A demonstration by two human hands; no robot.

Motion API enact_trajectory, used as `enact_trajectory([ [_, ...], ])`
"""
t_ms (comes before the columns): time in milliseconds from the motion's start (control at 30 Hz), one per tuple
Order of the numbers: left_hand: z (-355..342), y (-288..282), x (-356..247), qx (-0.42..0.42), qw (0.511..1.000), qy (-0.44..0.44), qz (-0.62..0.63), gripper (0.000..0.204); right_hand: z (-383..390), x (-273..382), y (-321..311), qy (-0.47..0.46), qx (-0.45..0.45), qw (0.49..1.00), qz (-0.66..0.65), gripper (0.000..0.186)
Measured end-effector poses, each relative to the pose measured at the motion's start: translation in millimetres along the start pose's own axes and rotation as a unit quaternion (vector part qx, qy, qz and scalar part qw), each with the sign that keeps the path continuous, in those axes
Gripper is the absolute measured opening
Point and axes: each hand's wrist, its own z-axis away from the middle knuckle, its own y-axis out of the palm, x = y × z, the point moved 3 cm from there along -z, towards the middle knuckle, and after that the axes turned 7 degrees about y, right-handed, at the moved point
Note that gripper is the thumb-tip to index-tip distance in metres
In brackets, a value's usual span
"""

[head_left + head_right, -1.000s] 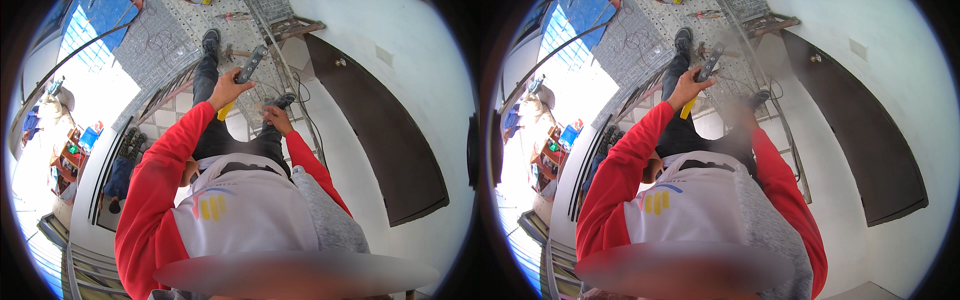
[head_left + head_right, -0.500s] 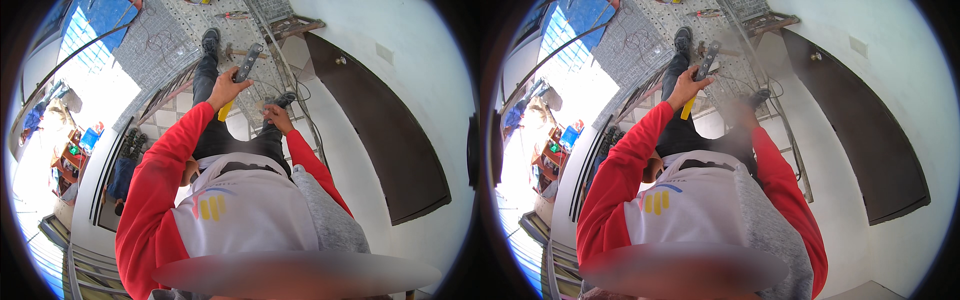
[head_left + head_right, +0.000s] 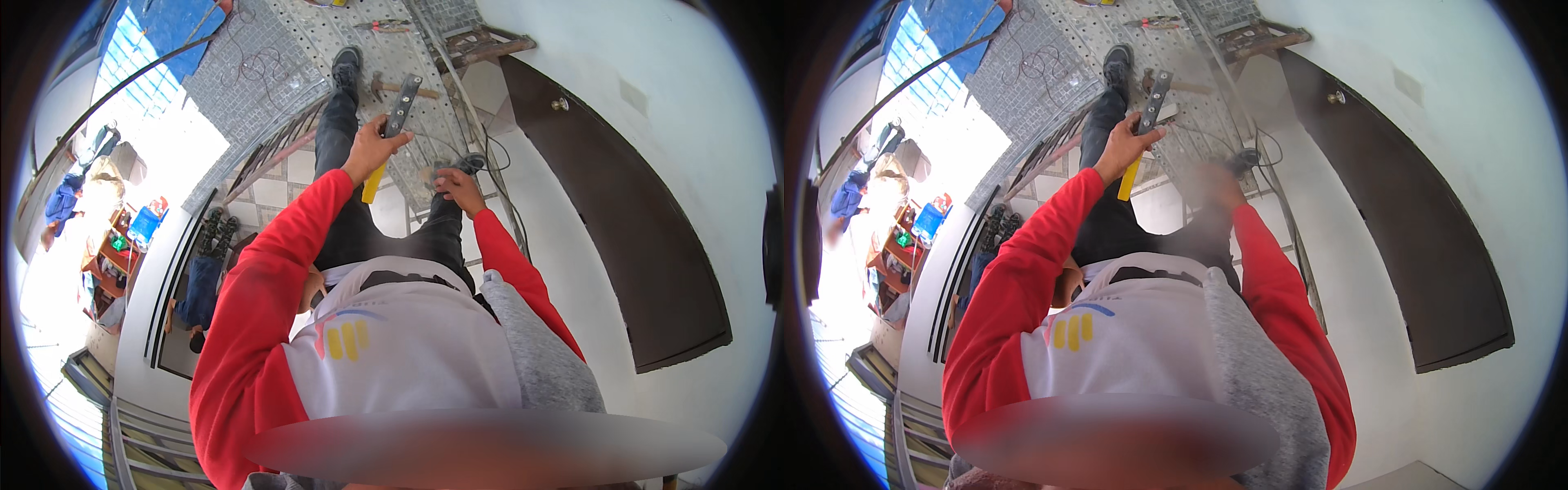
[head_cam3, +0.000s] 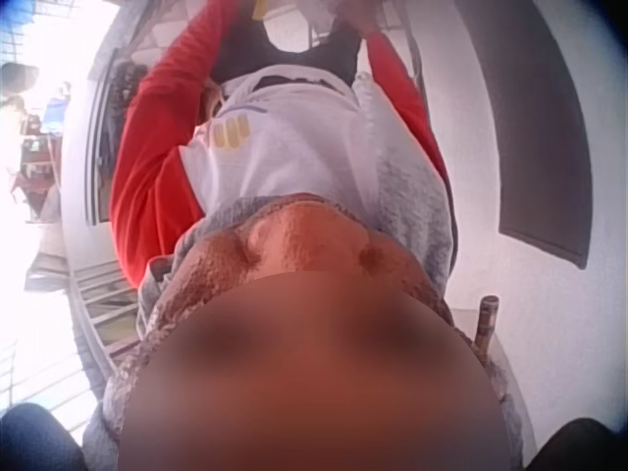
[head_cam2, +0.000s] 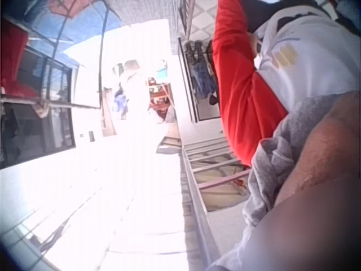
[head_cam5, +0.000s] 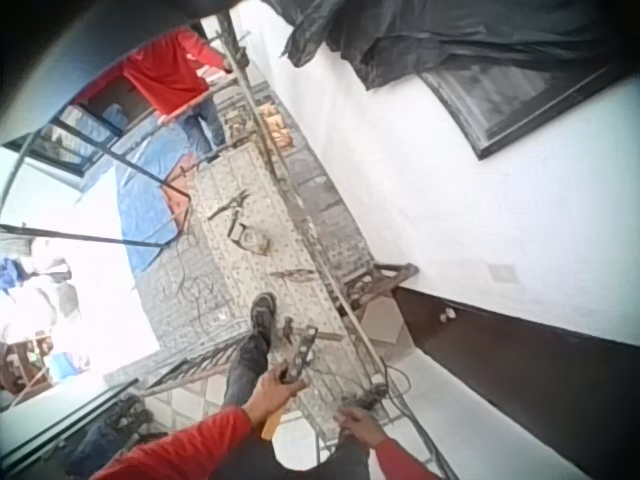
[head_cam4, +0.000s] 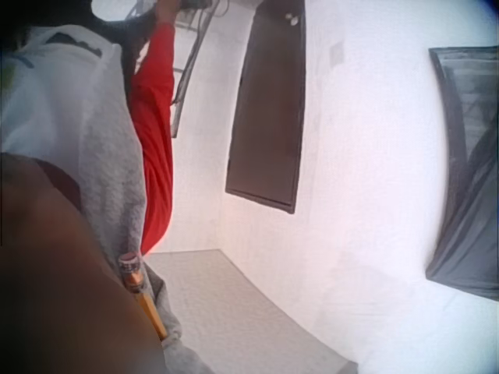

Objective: The person drills holes in the ceiling, then uses a manual toggle bolt tool to install anchors. The person repeats this sequence at multiple ceiling locations while standing on a scaffold.

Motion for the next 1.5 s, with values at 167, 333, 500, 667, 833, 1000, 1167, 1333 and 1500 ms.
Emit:
enact_trajectory([
  [167,-28.3,-9.1,19.8,-0.011,0.999,-0.023,0.030,0.043,-62.0,4.1,-20.4,0.054,-0.014,0.998,0.016,0.035],
  [333,-72.8,-20.9,51.3,-0.019,0.996,-0.059,0.065,0.040,-156.3,39.1,-35.3,0.080,-0.027,0.996,-0.034,0.033],
  [500,-107.1,-46.1,90.9,-0.051,0.991,-0.102,0.073,0.037,-316.6,95.8,-41.2,0.044,-0.037,0.992,0.112,0.034],
  [667,-129.9,-68.5,100.3,-0.056,0.959,-0.133,0.246,0.037,-475.6,133.0,-35.1,-0.034,-0.110,0.918,0.380,0.042],
  [833,-131.6,-91.8,85.2,-0.040,0.925,-0.191,0.326,0.026,-553.7,160.6,-26.6,-0.149,-0.202,0.830,0.499,0.059],
  [1000,-133.6,-104.8,73.4,-0.032,0.900,-0.231,0.369,0.022,-581.8,154.4,-23.2,-0.189,-0.257,0.747,0.583,0.056],
  [1167,-128.9,-102.0,83.1,-0.038,0.923,-0.196,0.328,0.031,-596.1,154.4,-17.3,-0.211,-0.271,0.697,0.629,0.030],
  [1333,-127.5,-82.5,99.1,-0.039,0.929,-0.175,0.323,0.030,-536.7,128.4,-1.9,0.089,0.025,0.890,0.447,0.071],
  [1500,-120.0,-61.7,84.5,0.005,0.943,-0.137,0.303,0.027,-283.7,79.5,15.3,0.232,0.219,0.947,-0.037,0.067],
])
